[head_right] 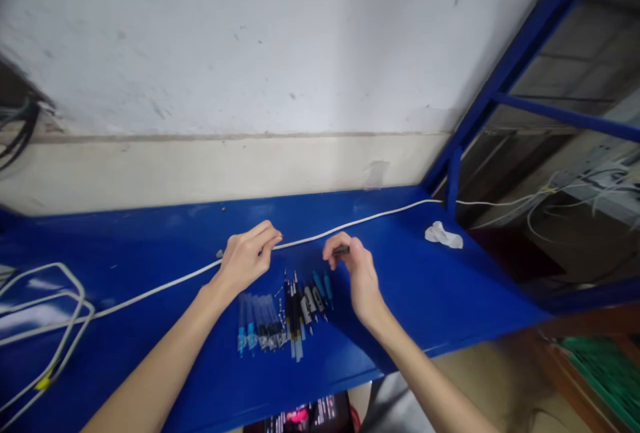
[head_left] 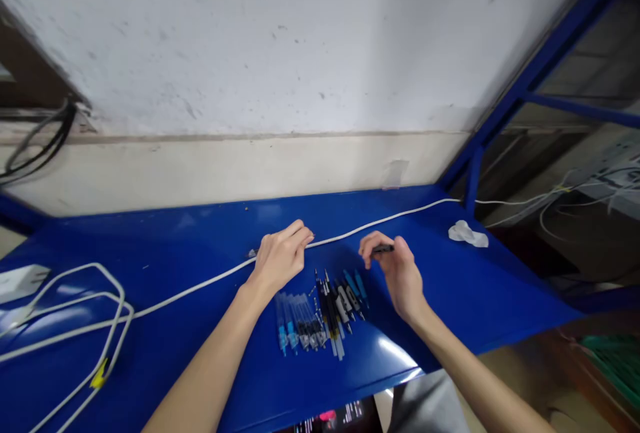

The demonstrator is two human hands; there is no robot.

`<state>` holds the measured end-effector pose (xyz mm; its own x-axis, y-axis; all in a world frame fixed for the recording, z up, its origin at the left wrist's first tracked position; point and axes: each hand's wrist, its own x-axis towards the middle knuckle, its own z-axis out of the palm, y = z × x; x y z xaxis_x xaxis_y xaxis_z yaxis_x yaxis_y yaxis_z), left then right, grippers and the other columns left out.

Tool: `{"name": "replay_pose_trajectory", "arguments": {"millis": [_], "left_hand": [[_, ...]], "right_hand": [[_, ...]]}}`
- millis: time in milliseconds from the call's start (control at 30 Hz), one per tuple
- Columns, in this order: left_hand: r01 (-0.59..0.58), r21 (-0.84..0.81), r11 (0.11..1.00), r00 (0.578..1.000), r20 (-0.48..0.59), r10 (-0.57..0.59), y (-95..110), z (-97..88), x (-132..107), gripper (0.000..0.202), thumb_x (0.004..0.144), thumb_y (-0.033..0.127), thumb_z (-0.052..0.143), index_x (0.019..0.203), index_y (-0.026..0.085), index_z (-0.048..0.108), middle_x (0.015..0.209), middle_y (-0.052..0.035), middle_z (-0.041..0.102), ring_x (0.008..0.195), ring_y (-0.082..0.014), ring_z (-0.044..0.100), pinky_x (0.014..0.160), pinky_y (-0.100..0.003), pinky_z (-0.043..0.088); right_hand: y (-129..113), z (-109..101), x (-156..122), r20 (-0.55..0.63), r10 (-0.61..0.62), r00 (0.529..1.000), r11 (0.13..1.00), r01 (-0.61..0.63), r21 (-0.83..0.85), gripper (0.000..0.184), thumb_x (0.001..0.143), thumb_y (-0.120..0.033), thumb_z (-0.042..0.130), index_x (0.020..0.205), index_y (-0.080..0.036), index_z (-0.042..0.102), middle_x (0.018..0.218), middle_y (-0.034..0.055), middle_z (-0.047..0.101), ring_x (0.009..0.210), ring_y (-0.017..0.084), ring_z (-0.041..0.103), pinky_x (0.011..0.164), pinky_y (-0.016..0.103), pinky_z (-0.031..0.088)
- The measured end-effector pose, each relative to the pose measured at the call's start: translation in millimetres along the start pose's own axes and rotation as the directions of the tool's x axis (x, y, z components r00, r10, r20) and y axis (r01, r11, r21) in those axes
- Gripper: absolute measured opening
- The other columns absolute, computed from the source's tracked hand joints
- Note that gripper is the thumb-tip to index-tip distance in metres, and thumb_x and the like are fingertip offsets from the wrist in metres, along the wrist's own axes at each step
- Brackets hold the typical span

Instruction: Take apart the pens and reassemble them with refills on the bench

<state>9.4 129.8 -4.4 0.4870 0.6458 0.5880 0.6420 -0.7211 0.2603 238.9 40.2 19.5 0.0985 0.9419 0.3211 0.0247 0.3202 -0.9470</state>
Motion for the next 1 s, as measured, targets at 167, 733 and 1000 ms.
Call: {"name": "replay_pose_trajectory", "arguments": {"millis": [167, 733, 1000], "left_hand": [[-0.003, 0.047, 0.999, 1.000, 0.001, 0.003, 0.3, -2.8, -0.4, 0.024, 0.104, 0.020, 0.046, 0.091, 0.021, 0.066, 0.085, -0.0021, 0.067, 0.067, -0.0139, 0.064, 0.057, -0.026, 0.038], [0.035, -0.103, 0.994, 0.999, 0.005, -0.035, 7.3, -1.8, -2.0, 0.026, 0.104, 0.018, 0.047, 0.088, 0.020, 0.067, 0.085, 0.0000, 0.071, 0.074, -0.0129, 0.066, 0.065, -0.025, 0.043], [0.066, -0.113, 0.991, 0.998, 0.000, -0.067, 2.9, -0.2, -2.9, 0.023, 0.104, 0.020, 0.050, 0.089, 0.020, 0.068, 0.086, -0.0001, 0.072, 0.077, -0.0137, 0.067, 0.067, -0.026, 0.044]], "right_hand": [[-0.3, 43.1, 55.0, -0.122, -0.009, 0.992, 0.998, 0.016, 0.059, 0.076, 0.102, -0.072, 0.020, 0.056, -0.022, 0.053, 0.053, 0.0017, 0.050, 0.048, 0.014, 0.044, 0.049, 0.029, 0.034], [39.4, 48.1, 59.6, 0.222, 0.136, 0.966, 0.989, -0.145, 0.027, 0.051, 0.095, -0.060, 0.061, 0.072, -0.015, 0.072, 0.053, -0.0026, 0.050, 0.049, 0.009, 0.039, 0.048, 0.025, 0.026], [44.6, 47.0, 64.7, 0.147, 0.233, 0.961, 0.946, -0.260, 0.196, 0.038, 0.086, -0.053, 0.076, 0.082, -0.016, 0.074, 0.059, -0.0025, 0.055, 0.047, 0.005, 0.036, 0.044, 0.022, 0.019]]}}
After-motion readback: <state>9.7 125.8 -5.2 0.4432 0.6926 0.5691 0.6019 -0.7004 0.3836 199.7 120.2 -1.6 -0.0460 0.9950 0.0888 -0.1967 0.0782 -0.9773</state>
